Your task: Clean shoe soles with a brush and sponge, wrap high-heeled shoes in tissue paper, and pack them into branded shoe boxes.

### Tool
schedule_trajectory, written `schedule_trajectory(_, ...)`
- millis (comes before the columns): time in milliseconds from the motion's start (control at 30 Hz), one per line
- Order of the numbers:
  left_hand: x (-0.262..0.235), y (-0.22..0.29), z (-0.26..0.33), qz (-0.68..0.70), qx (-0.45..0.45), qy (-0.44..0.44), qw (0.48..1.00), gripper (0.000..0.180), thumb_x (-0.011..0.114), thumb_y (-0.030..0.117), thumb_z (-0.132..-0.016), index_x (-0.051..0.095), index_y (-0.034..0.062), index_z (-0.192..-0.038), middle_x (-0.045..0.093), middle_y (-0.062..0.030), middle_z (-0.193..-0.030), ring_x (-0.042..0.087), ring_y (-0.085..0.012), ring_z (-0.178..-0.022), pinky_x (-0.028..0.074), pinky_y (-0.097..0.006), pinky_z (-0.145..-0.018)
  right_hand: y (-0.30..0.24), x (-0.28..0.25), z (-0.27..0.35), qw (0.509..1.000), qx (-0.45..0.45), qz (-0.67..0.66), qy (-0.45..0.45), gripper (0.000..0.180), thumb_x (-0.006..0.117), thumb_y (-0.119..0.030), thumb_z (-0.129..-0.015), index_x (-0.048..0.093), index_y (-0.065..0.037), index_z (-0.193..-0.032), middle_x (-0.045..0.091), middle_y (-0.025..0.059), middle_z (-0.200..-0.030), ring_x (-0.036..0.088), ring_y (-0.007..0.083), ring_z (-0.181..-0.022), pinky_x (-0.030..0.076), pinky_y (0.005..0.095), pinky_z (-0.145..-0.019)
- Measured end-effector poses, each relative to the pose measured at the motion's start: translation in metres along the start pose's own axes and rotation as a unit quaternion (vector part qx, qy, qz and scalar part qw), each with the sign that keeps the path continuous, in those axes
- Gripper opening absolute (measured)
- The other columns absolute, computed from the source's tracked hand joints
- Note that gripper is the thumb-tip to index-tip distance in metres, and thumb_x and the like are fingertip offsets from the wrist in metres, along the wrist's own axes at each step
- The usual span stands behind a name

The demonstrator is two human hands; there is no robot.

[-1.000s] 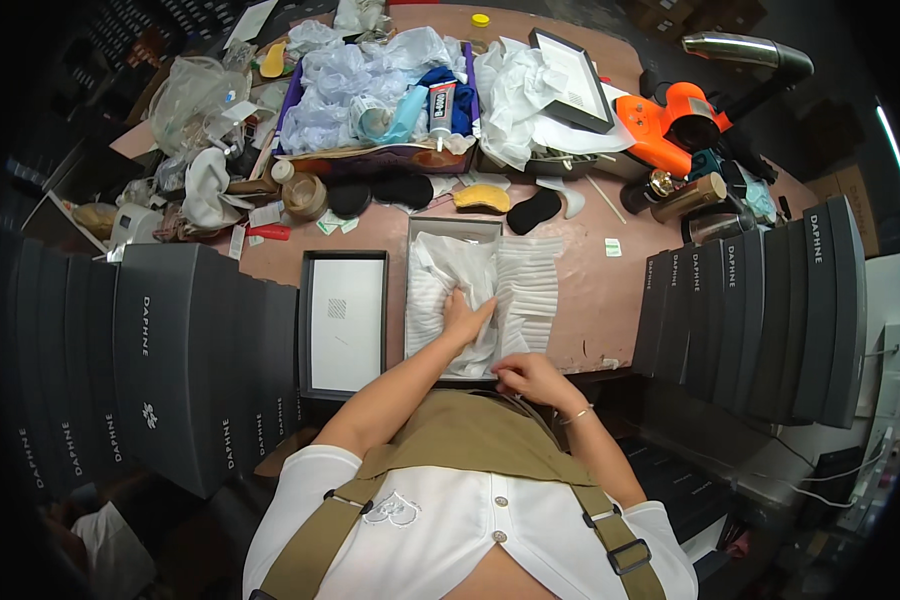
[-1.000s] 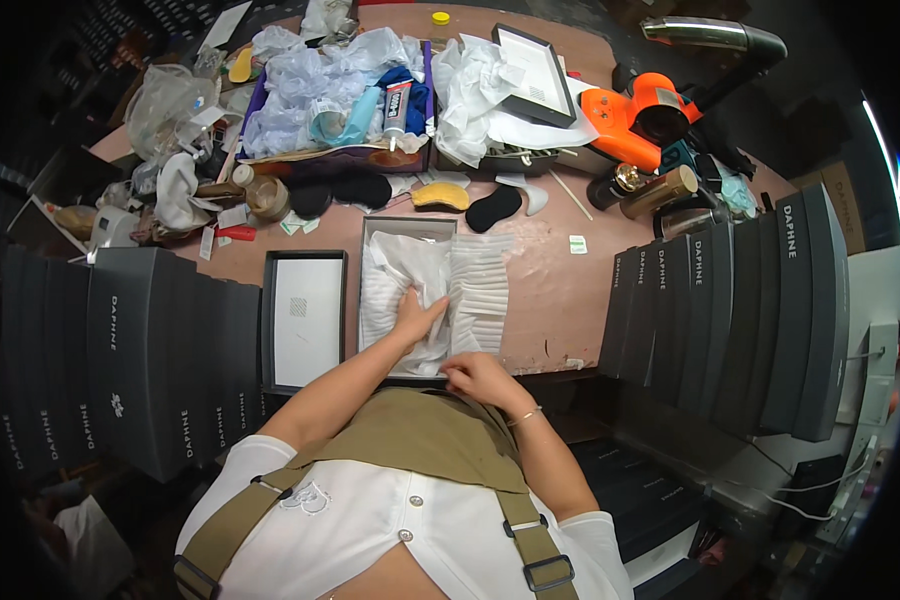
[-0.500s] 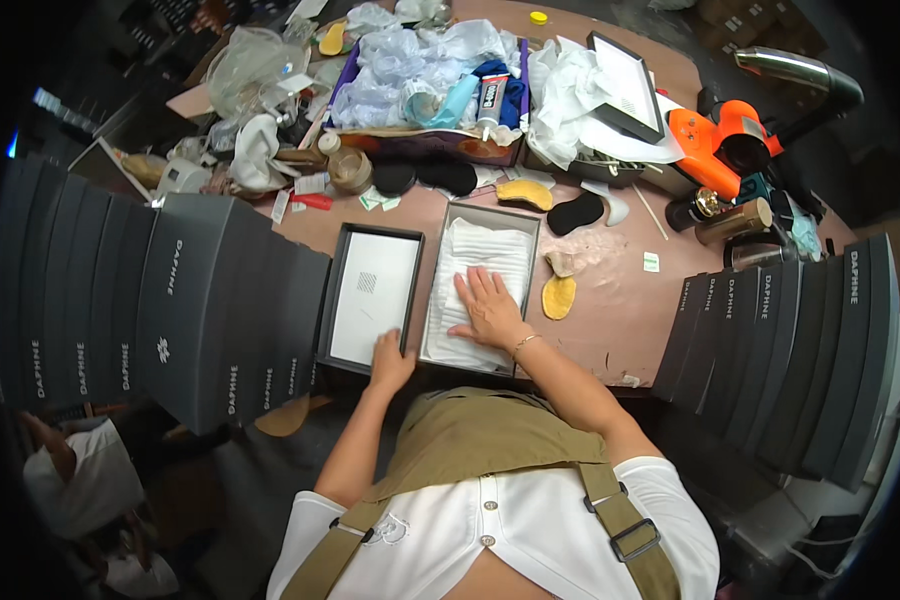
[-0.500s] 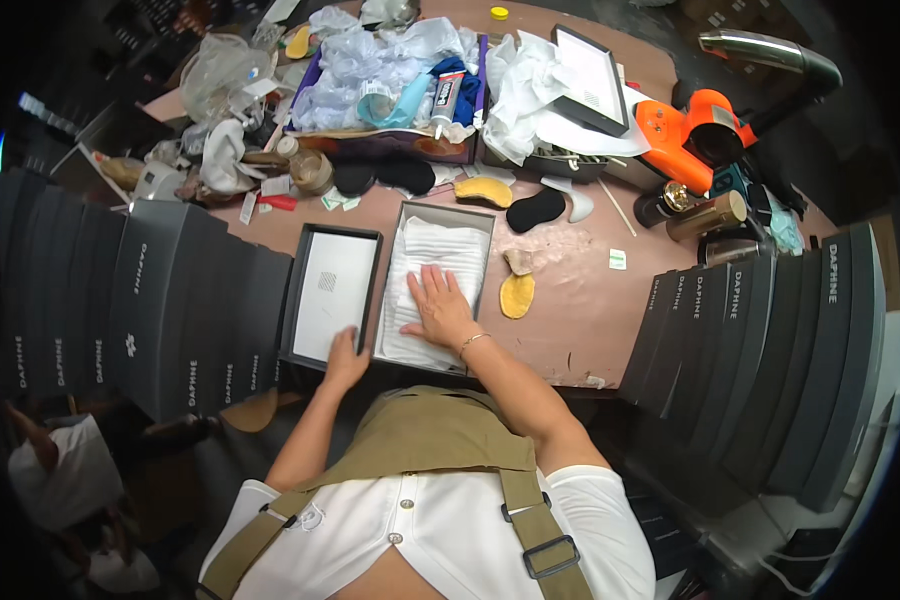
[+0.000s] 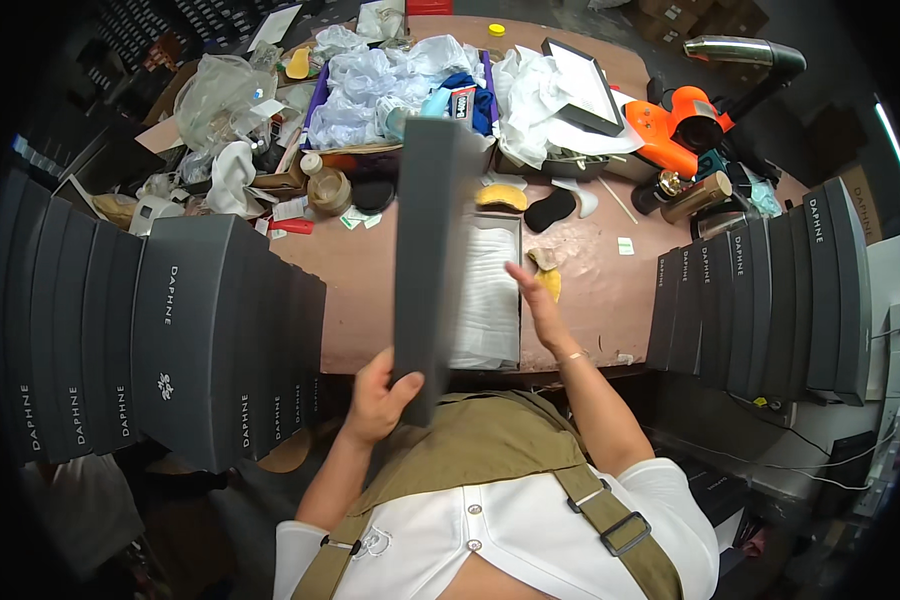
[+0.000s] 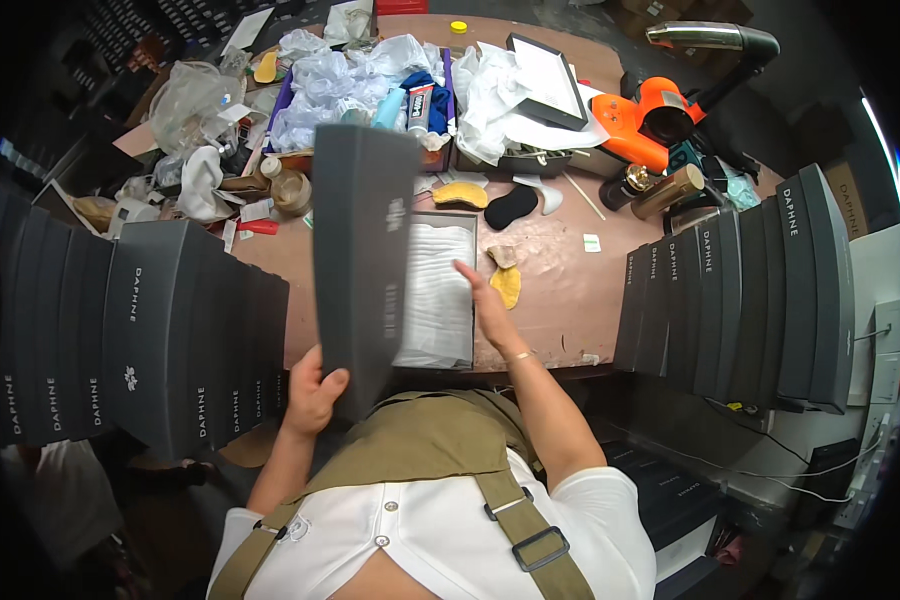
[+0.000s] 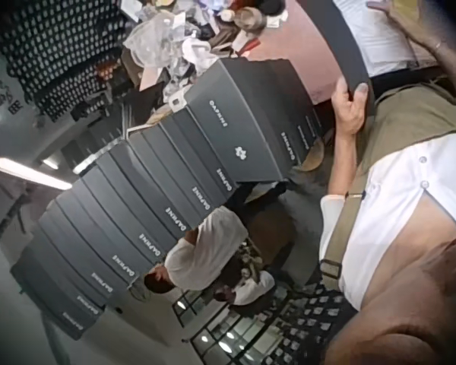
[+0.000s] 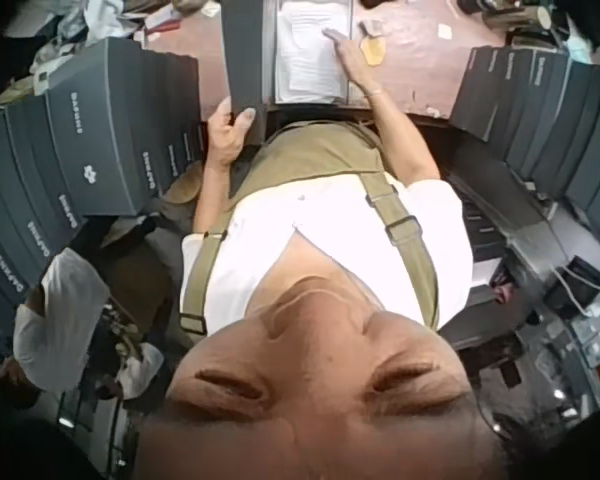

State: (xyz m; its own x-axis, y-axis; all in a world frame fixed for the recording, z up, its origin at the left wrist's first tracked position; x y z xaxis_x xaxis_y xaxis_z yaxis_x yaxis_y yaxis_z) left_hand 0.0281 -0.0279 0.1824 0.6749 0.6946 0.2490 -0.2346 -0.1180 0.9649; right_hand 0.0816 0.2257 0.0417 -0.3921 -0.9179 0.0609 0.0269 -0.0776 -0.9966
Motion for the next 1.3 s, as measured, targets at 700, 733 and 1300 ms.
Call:
schedule_trajectory(700,-0.061,-0.237,-0.065,0.110,-0.290,-0.033,0.950,0.054,0.056,0.040,-0.091,0.049,-0.0002,-0.128,0.054,-0.0118,-0.126,0.053,-0.0248,-0.114,0.042,-0.037,-0.097,0.060,0.007,0.043,0.982,0.060,0.116,0.135,0.086,0.066,-0.049,-0.079,0.029,-0.010,-0.145,0.036,0.0296,-0.137,0.035,0.0388,-0.130,0.029,0.0401,-0.108)
schedule_trajectory(733,-0.056,-0.227,-0.056,0.161,-0.285,-0.012,0.945,0.056,0.055,0.041,-0.091,0.048,0.0007,-0.129,0.053,-0.0117,-0.127,0.052,-0.0251,-0.115,0.042,-0.039,-0.098,0.029,0.021,0.058,0.980,0.084,0.138,0.116,0.090,0.069,-0.047,-0.077,0.024,-0.015,-0.148,0.029,0.0301,-0.141,0.026,0.0411,-0.135,0.021,0.0400,-0.112)
schedule_trajectory(1300,0.442,0.204,-0.071,0.205,0.092,-0.419,0.880,0.064,0.045,0.055,-0.092,0.044,0.0053,-0.132,0.049,-0.0100,-0.129,0.047,-0.0215,-0.118,0.038,-0.040,-0.097,-0.489,-0.242,0.363,0.670,-0.376,0.421,0.482,0.068,0.048,-0.053,-0.092,0.047,0.005,-0.128,0.057,0.0111,-0.120,0.052,0.0192,-0.106,0.038,0.0320,-0.096)
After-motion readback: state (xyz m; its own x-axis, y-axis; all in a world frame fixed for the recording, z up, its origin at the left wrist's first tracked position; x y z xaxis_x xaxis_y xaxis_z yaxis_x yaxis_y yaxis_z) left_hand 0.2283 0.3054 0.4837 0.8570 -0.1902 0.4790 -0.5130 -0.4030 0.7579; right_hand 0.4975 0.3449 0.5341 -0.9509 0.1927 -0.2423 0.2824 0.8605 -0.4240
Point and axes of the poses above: each hand's wrist, its own z-axis away from the middle knuckle, its own x-axis out of the palm, y = z × x, the point moved 9 cm from there along -z, towards the middle knuckle
